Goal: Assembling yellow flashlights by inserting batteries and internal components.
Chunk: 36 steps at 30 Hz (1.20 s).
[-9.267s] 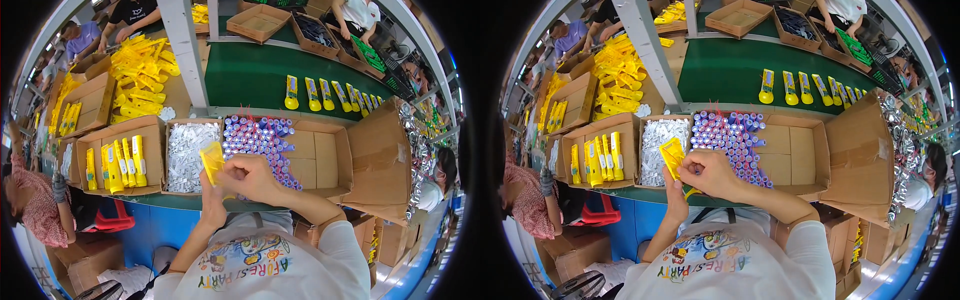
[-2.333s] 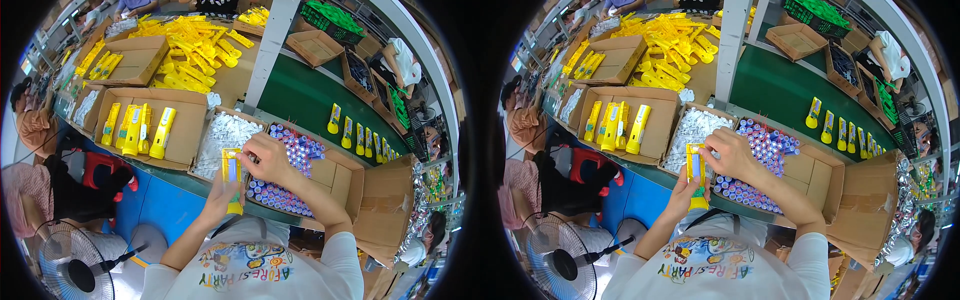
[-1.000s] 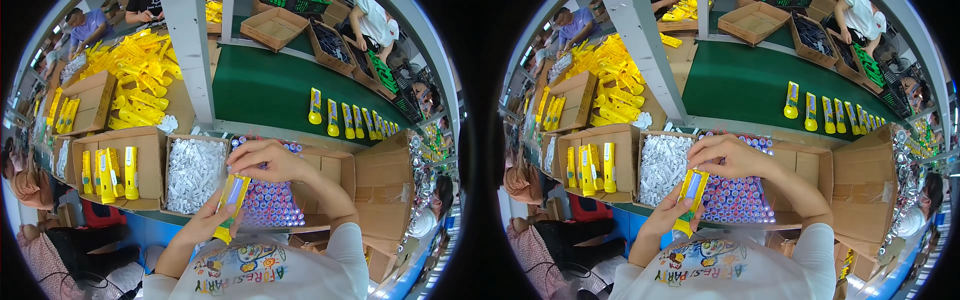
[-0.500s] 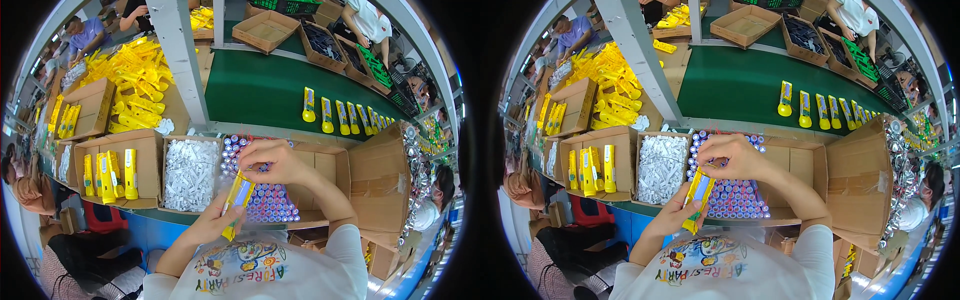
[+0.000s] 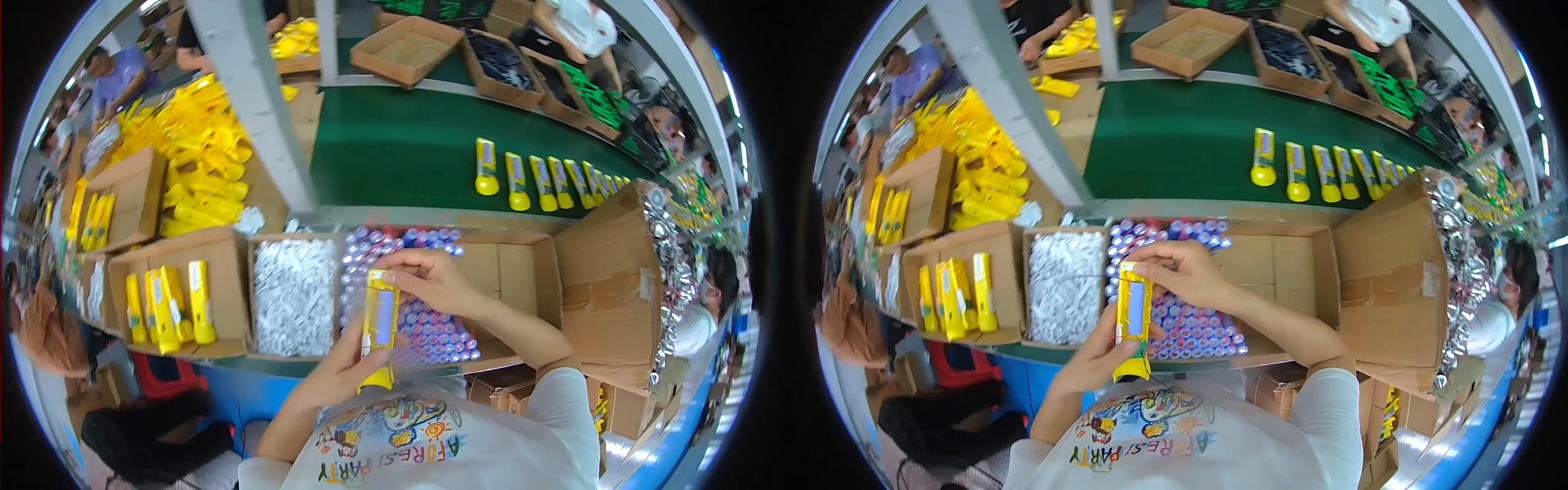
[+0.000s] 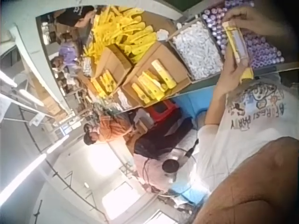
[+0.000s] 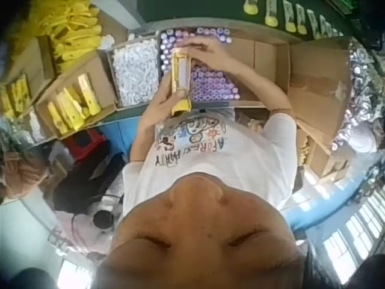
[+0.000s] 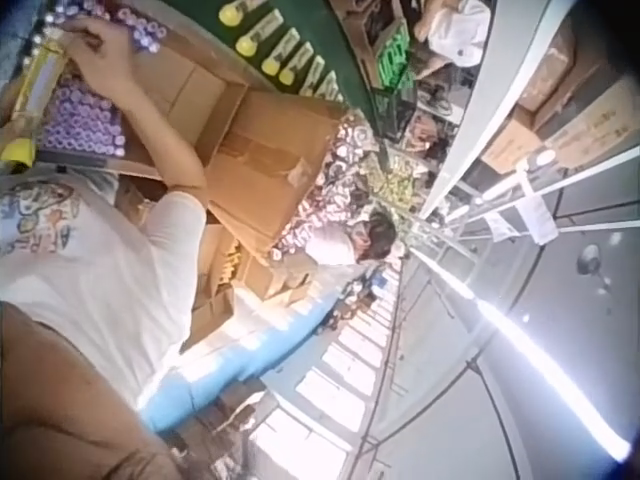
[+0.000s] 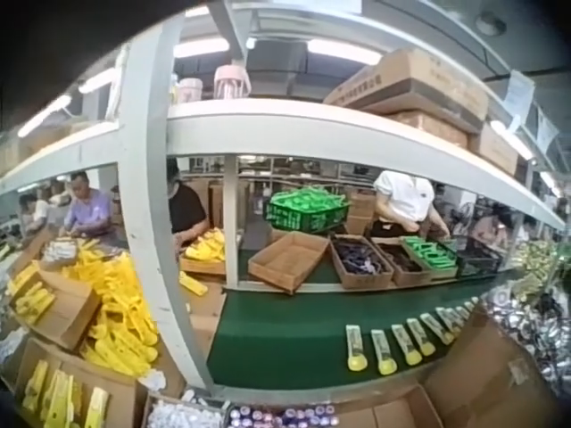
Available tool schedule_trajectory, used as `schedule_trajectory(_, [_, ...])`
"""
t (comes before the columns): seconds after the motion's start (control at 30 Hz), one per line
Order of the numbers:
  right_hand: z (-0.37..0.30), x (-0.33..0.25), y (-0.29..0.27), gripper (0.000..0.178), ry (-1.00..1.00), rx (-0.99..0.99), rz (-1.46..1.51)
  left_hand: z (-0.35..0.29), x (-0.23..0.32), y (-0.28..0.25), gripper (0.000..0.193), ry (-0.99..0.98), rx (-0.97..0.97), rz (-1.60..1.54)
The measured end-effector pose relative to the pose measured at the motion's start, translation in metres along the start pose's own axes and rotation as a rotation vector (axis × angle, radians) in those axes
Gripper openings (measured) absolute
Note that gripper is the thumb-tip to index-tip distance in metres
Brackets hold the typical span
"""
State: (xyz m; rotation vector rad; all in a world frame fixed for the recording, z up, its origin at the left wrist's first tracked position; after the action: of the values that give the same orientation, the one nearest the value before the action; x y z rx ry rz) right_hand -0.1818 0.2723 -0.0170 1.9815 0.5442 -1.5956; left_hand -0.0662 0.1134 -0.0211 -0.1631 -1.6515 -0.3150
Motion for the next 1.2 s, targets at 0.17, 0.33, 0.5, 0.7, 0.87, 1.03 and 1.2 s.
schedule_trajectory(0.17, [0.085, -0.051, -0.142, 0.027, -0.356, 0.553, -0.411, -0.074, -0.008, -0.185, 0.051, -0.043, 1.092, 1.001])
schedule_trajectory(0.33, [0.167, -0.002, -0.351, 0.023, -0.376, 0.844, -1.219, -0.064, -0.04, -0.224, 0.059, -0.57, 0.876, 1.579])
schedule_trajectory(0.5, [0.177, 0.001, -0.279, 0.016, 0.026, 0.627, -1.568, -0.121, -0.054, -0.258, 0.059, -0.367, 0.946, 1.692])
schedule_trajectory(0.7, [0.082, -0.044, -0.116, 0.016, -0.381, 0.148, -0.833, -0.089, -0.014, -0.213, 0.042, -0.093, 0.931, -0.217])
schedule_trajectory(0.87, [-0.01, -0.051, 0.055, 0.032, -0.765, 0.019, -0.896, -0.006, 0.0, -0.041, 0.057, -0.04, 0.292, -0.668])
schedule_trajectory(1.03, [-0.027, -0.027, 0.058, 0.015, -0.886, -0.251, -0.675, -0.001, 0.001, -0.013, 0.061, 0.006, 0.386, -0.911])
schedule_trajectory(1.2, [-0.026, -0.027, 0.065, 0.011, -0.311, -0.095, -0.047, -0.007, 0.006, 0.006, 0.072, 0.028, 0.441, -0.56])
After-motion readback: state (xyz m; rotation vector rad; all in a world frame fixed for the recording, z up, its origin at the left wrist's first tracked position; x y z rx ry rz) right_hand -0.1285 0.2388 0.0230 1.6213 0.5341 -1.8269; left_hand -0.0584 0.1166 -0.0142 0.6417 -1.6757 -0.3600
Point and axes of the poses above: each hand's wrist, its own z-axis towards the middle knuckle, its own y-axis out of the palm, x = y × z, the point moved 4 cm from there along z, towards the middle knuckle, and after that the axes turned 3 degrees about z, right-handed, at the moved point
